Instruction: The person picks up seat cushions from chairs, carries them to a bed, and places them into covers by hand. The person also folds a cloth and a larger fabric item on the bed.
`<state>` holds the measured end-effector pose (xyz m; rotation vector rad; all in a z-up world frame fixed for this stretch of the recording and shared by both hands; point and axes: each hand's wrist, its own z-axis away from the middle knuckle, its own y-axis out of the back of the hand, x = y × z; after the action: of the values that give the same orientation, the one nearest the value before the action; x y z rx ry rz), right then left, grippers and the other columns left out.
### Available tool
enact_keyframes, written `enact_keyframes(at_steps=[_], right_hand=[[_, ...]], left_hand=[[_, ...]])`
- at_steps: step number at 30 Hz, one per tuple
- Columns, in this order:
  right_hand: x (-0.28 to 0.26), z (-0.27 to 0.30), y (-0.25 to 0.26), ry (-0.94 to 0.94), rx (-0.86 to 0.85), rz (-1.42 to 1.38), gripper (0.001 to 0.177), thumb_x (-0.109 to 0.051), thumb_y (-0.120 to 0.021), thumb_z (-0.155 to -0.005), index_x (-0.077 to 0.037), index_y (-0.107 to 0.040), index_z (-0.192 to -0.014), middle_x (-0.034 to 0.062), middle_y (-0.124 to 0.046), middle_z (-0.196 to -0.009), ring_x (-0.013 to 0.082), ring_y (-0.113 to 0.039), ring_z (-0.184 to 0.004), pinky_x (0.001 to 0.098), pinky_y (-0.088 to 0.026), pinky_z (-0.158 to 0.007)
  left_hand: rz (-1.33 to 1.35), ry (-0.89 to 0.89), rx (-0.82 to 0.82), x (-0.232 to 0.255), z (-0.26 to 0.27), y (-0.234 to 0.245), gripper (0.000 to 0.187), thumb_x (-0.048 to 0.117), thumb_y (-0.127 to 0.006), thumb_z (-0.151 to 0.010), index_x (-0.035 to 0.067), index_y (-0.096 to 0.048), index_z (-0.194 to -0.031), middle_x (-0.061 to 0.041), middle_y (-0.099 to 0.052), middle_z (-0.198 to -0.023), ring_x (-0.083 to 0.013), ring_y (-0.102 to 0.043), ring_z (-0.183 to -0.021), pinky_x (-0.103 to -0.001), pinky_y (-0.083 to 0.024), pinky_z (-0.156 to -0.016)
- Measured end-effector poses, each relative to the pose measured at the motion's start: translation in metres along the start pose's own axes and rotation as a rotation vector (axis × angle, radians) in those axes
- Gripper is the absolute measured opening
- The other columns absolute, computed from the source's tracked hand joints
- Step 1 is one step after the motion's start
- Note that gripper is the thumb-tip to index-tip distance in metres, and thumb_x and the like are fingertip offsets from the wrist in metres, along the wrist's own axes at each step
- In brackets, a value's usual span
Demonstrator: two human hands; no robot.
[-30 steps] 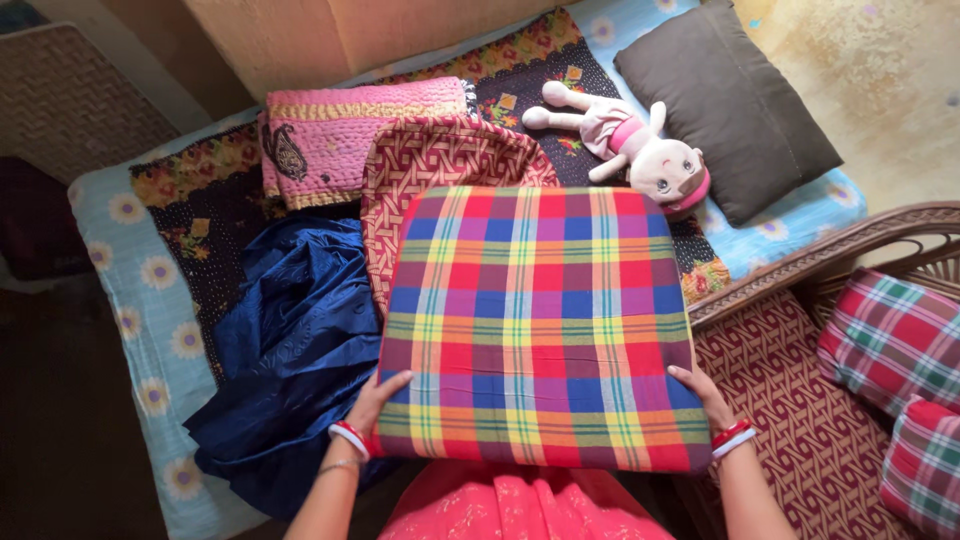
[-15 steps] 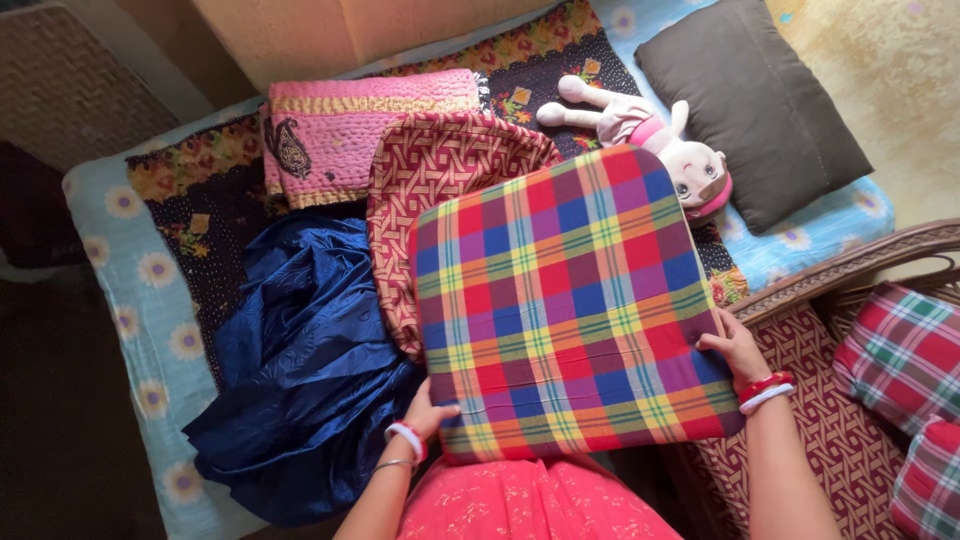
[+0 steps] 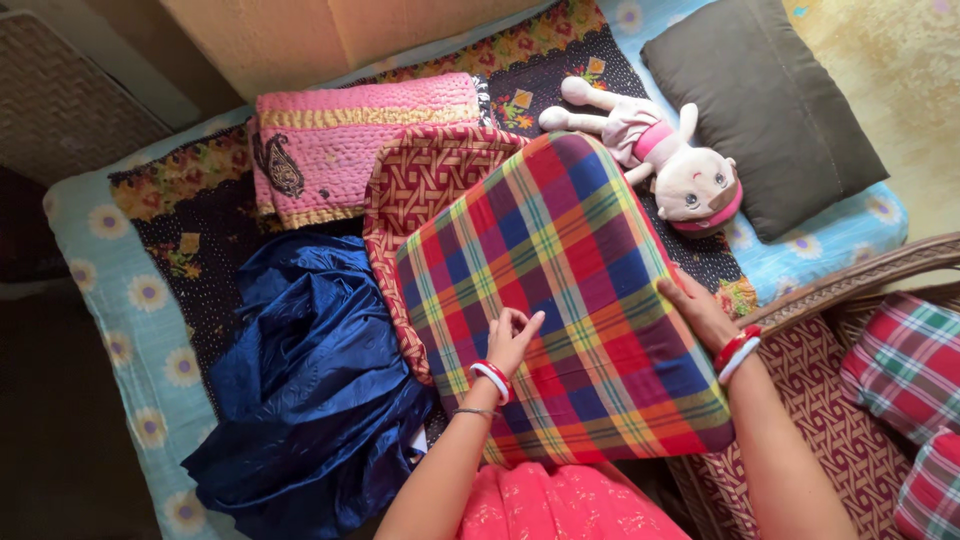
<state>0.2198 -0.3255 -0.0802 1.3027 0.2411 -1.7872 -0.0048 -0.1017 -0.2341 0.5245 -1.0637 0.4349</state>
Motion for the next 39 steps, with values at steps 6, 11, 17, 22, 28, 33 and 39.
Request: enact_keyframes(at_steps=[6,11,17,22,28,33,39], right_hand=[[-0.031,0.014,-0.037,0.093,0.031,-0.098,0.087,-0.025,-0.086,-0.072,-0.001,-0.044,-0.145,0.0116,-0.065,-0.126,0.0191,-0.063,-0.113,0.0351,-0.051,-0.097],[-0.057,0.040,-0.061,0.148,0.136,0.118,0.097,-0.022,-0.091,-0.064,0.000,-0.041,-0.144,0.0112,-0.066,-0.128,0.0187,-0.064,-0.115,0.0351,-0.050,-0.100],[-0.037,0.014,-0.042,0.095,0.182,0.211,0.092,-0.025,-0.089,-0.068,-0.001,-0.045,-0.145,0.0125,-0.067,-0.128,0.0199,-0.065,-0.116,0.0356,-0.051,-0.101],[-0.009,-0.013,-0.018,0.026,0.183,0.192,0.097,-0.030,-0.089,-0.068,-0.001,-0.042,-0.148,0.0134,-0.065,-0.131,0.0217,-0.063,-0.120,0.0364,-0.048,-0.103],[-0.034,0.011,-0.036,0.187,0.262,0.483,0.094,-0.036,-0.089,-0.068,0.000,-0.048,-0.145,0.0201,-0.063,-0.132,0.0317,-0.062,-0.123,0.0411,-0.047,-0.108],[-0.071,0.044,-0.080,0.064,0.399,0.701,0.114,-0.049,-0.088,-0.064,0.006,-0.036,-0.148,0.0266,-0.055,-0.137,0.0414,-0.056,-0.125,0.0476,-0.047,-0.101],[-0.085,0.060,-0.114,0.036,0.470,0.817,0.119,-0.055,-0.086,-0.064,0.009,-0.033,-0.148,0.0294,-0.054,-0.134,0.0434,-0.056,-0.124,0.0485,-0.048,-0.102]], left_hand=[[0.067,-0.056,-0.138,-0.053,-0.042,-0.011,0.059,0.051,-0.088,-0.074,0.010,-0.047,-0.084,-0.005,-0.048,-0.079,-0.0127,-0.043,-0.072,-0.030,-0.039,-0.061],[0.266,0.201,-0.294,-0.050,-0.038,-0.003,0.052,0.037,-0.085,-0.073,0.015,-0.039,-0.086,0.004,-0.043,-0.084,-0.0092,-0.041,-0.068,-0.029,-0.037,-0.051],[0.352,0.204,-0.362,-0.042,-0.042,-0.012,0.045,0.031,-0.084,-0.079,0.015,-0.043,-0.091,-0.004,-0.040,-0.085,-0.0109,-0.038,-0.068,-0.025,-0.033,-0.049],[0.267,0.028,-0.279,-0.060,-0.048,-0.043,0.044,0.026,-0.088,-0.074,0.013,-0.050,-0.091,-0.002,-0.043,-0.092,-0.0109,-0.041,-0.074,-0.027,-0.041,-0.062],[0.145,-0.029,-0.218,-0.083,-0.048,-0.041,0.048,0.026,-0.089,-0.073,0.012,-0.048,-0.092,-0.002,-0.042,-0.094,-0.0138,-0.041,-0.080,-0.028,-0.043,-0.075],[0.257,-0.007,-0.208,-0.090,-0.046,-0.031,0.041,0.018,-0.079,-0.072,0.009,-0.042,-0.088,-0.005,-0.044,-0.089,-0.0158,-0.044,-0.079,-0.029,-0.044,-0.070],[0.436,0.096,-0.277,-0.100,-0.043,-0.022,0.031,0.015,-0.069,-0.077,0.010,-0.041,-0.090,-0.005,-0.045,-0.087,-0.0155,-0.049,-0.078,-0.028,-0.047,-0.069]])
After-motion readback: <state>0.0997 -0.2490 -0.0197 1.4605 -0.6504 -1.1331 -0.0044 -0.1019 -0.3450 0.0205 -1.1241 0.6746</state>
